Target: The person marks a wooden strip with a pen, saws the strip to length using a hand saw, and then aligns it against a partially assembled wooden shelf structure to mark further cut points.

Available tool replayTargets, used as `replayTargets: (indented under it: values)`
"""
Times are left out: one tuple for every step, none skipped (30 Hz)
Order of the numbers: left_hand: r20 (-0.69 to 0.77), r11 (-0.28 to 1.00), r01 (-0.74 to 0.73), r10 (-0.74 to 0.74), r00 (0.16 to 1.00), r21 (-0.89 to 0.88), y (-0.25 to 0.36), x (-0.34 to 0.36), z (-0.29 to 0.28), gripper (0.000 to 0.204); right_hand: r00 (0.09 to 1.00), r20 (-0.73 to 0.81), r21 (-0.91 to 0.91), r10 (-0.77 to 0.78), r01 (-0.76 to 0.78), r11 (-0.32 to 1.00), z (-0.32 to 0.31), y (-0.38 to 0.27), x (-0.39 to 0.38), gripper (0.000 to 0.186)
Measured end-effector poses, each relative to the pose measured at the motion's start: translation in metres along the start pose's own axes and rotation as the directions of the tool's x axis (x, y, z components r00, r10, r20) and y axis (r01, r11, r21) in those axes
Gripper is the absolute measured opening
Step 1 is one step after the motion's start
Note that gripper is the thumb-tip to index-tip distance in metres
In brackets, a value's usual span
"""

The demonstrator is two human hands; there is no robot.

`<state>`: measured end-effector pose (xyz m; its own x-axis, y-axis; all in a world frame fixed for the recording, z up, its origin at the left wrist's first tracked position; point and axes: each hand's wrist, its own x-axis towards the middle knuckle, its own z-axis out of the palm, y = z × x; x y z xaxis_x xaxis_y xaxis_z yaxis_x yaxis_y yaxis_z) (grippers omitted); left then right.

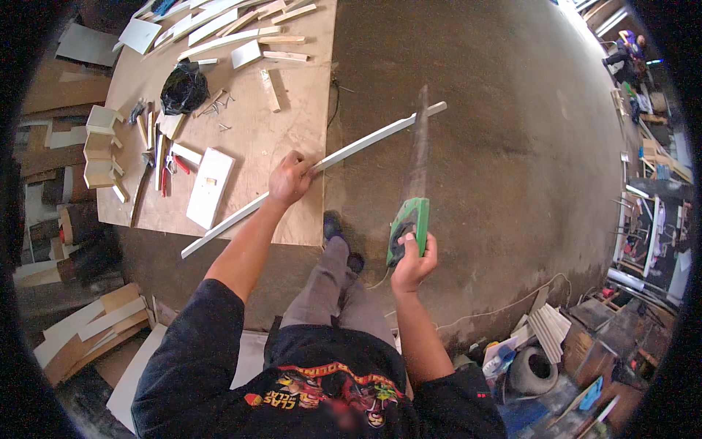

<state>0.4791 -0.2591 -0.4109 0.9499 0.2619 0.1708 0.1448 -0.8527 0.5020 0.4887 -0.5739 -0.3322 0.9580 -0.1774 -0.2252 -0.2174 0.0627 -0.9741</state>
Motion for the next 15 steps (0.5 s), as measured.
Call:
replayTargets:
  values:
    - [-0.012,1.000,0.003,-0.003,1.000,0.002,0.000,-0.001,0.000,0.024,1.000,0.029,0.004,-0.001,0.001,1.000,-0.005,0.003,-0.007,0.019]
    - [0.000,1.000,0.014,-0.014,1.000,0.021,0.002,-0.002,0.006,0.027,1.000,0.021,-0.042,0.004,-0.003,0.999,-0.012,0.005,-0.013,0.019]
    - [0.009,0.998,0.035,-0.036,0.999,0.058,0.001,-0.005,0.013,0.030,0.999,0.032,-0.038,-0.002,0.003,0.999,-0.015,0.006,-0.018,0.018]
    - [0.023,0.994,0.055,-0.058,0.998,0.095,0.006,-0.008,0.014,0.034,0.999,0.039,-0.035,-0.003,0.004,0.999,-0.021,0.003,-0.023,0.018]
    - [-0.025,0.992,0.060,-0.058,0.998,0.114,0.010,-0.015,0.013,0.037,0.999,0.048,-0.031,-0.002,0.003,1.000,-0.025,0.000,-0.027,0.017]
    - [-0.070,0.990,0.057,-0.048,0.996,0.131,0.018,-0.019,0.011,0.041,0.999,0.016,-0.015,0.036,-0.036,0.999,-0.027,-0.004,-0.031,0.017]
    - [-0.120,0.988,0.050,-0.032,0.992,0.144,0.022,-0.024,0.007,0.045,0.999,0.028,-0.017,0.022,-0.022,1.000,-0.032,-0.002,-0.032,0.018]
    - [-0.119,0.984,0.118,-0.102,0.988,0.131,0.023,-0.035,0.001,0.051,0.999,0.039,-0.018,0.008,-0.008,1.000,-0.036,0.000,-0.033,0.018]
    - [-0.145,0.977,0.118,-0.093,0.985,0.180,0.021,-0.047,-0.006,0.051,0.999,0.044,-0.023,-0.011,0.012,1.000,-0.039,0.001,-0.033,0.019]
    - [-0.165,0.967,0.123,-0.087,0.982,0.222,0.016,-0.063,-0.010,0.051,0.999,0.039,-0.042,-0.003,0.005,0.999,-0.040,0.003,-0.035,0.021]
    - [-0.184,0.956,0.127,-0.079,0.980,0.263,0.008,-0.076,-0.013,0.052,0.999,0.046,-0.036,-0.011,0.013,0.999,-0.038,0.006,-0.036,0.021]
    - [-0.190,0.954,0.146,-0.097,0.977,0.263,0.001,-0.086,-0.014,0.048,0.998,0.057,-0.033,-0.019,0.021,0.999,-0.033,0.008,-0.036,0.022]
    - [-0.186,0.958,0.148,-0.104,0.977,0.246,-0.007,-0.095,-0.016,0.046,0.997,0.066,-0.030,-0.028,0.030,0.999,-0.029,0.009,-0.036,0.022]
    - [-0.181,0.962,0.150,-0.109,0.977,0.229,-0.014,-0.103,-0.017,0.044,0.996,0.075,-0.027,-0.038,0.041,0.999,-0.026,0.010,-0.038,0.023]
    - [-0.176,0.966,0.151,-0.115,0.978,0.210,-0.017,-0.108,-0.018,0.042,0.995,0.084,-0.027,-0.049,0.051,0.998,-0.023,0.012,-0.040,0.023]
